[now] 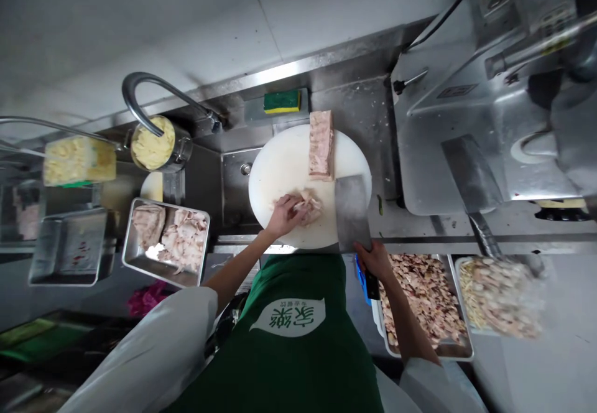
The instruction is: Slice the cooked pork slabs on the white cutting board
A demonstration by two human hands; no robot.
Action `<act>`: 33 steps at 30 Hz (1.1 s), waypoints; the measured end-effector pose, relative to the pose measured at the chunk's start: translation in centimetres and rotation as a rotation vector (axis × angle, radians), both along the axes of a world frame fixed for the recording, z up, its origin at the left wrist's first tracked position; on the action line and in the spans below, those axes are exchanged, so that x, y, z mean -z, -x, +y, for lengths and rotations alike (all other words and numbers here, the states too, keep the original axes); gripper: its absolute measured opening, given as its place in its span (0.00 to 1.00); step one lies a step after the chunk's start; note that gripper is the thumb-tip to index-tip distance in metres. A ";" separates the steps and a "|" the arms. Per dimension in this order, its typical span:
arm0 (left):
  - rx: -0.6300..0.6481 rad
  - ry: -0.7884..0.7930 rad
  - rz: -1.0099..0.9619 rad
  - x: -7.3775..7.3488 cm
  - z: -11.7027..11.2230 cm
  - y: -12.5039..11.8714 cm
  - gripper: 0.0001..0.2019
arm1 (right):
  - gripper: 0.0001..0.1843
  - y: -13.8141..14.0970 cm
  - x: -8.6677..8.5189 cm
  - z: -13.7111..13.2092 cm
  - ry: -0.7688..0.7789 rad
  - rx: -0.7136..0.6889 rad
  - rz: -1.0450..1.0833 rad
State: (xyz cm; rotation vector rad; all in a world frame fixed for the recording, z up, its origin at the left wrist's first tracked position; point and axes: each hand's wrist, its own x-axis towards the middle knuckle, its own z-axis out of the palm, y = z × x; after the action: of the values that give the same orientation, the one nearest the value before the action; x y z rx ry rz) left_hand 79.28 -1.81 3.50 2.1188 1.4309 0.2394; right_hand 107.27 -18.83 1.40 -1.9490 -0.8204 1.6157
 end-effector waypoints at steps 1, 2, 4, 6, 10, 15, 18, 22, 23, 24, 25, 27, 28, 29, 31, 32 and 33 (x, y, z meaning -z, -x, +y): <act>-0.034 -0.040 -0.030 0.2 -0.6 0.6 0.22 | 0.26 0.4 0.1 0.1 -0.006 0.005 0.015; -0.096 -0.091 -0.047 0.5 -1.1 1.3 0.24 | 0.26 0.9 0.2 0.3 -0.009 0.011 0.032; -0.206 -0.167 -0.065 1.3 -1.8 2.4 0.28 | 0.24 2.1 0.1 0.4 -0.007 0.010 0.054; -0.213 -0.170 -0.085 2.2 -2.4 2.6 0.32 | 0.23 3.7 -0.2 0.5 0.001 0.000 0.052; -0.093 -0.171 -0.124 3.2 -3.2 0.0 0.38 | 0.20 8.4 -0.9 0.6 0.009 0.005 0.048; -0.042 -0.252 -0.193 4.1 -3.3 -2.8 0.38 | 0.11 14.5 -1.4 1.7 -0.053 -0.043 0.028; -0.080 -0.289 -0.311 4.5 -3.2 -2.6 0.33 | 0.10 16.6 -1.8 2.3 -0.091 -0.047 -0.053; -0.190 -0.349 -0.421 3.7 -2.9 1.3 0.28 | 0.10 20.1 -2.2 2.7 -0.218 -0.139 -0.241; -0.233 -0.366 -0.434 3.2 -2.7 3.3 0.27 | 0.11 21.6 -2.4 3.1 -0.251 -0.181 -0.266; -0.284 -0.384 -0.442 2.5 -2.6 5.7 0.27 | 0.12 23.4 -2.6 3.6 -0.279 -0.237 -0.274; -0.347 -0.405 -0.444 1.8 -2.7 8.5 0.26 | 0.12 25.6 -3.0 4.3 -0.298 -0.310 -0.270; -0.517 -0.448 -0.421 0.4 -3.2 15.0 0.26 | 0.13 30.9 -3.9 5.9 -0.317 -0.490 -0.242; -0.630 -0.469 -0.394 -0.2 -3.7 18.6 0.26 | 0.12 33.9 -4.5 6.7 -0.321 -0.592 -0.223; -0.751 -0.484 -0.358 -0.5 -4.3 22.1 0.26 | 0.11 37.0 -5.1 7.5 -0.325 -0.695 -0.203; -0.979 -0.502 -0.288 -0.6 -5.6 28.7 0.25 | 0.10 42.8 -6.1 8.9 -0.330 -0.885 -0.168; -1.081 -0.505 -0.262 -0.3 -6.3 31.7 0.25 | 0.09 45.4 -6.5 9.5 -0.332 -0.966 -0.156; -1.174 -0.496 -0.242 0.1 -6.8 34.4 0.24 | 0.09 47.6 -6.8 9.9 -0.334 -1.032 -0.155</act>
State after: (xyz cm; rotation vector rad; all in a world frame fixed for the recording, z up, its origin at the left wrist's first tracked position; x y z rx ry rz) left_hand 44.92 -8.65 3.42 1.1972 2.4488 1.3323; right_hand 59.69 -8.96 8.23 -1.4599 -2.2421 1.6293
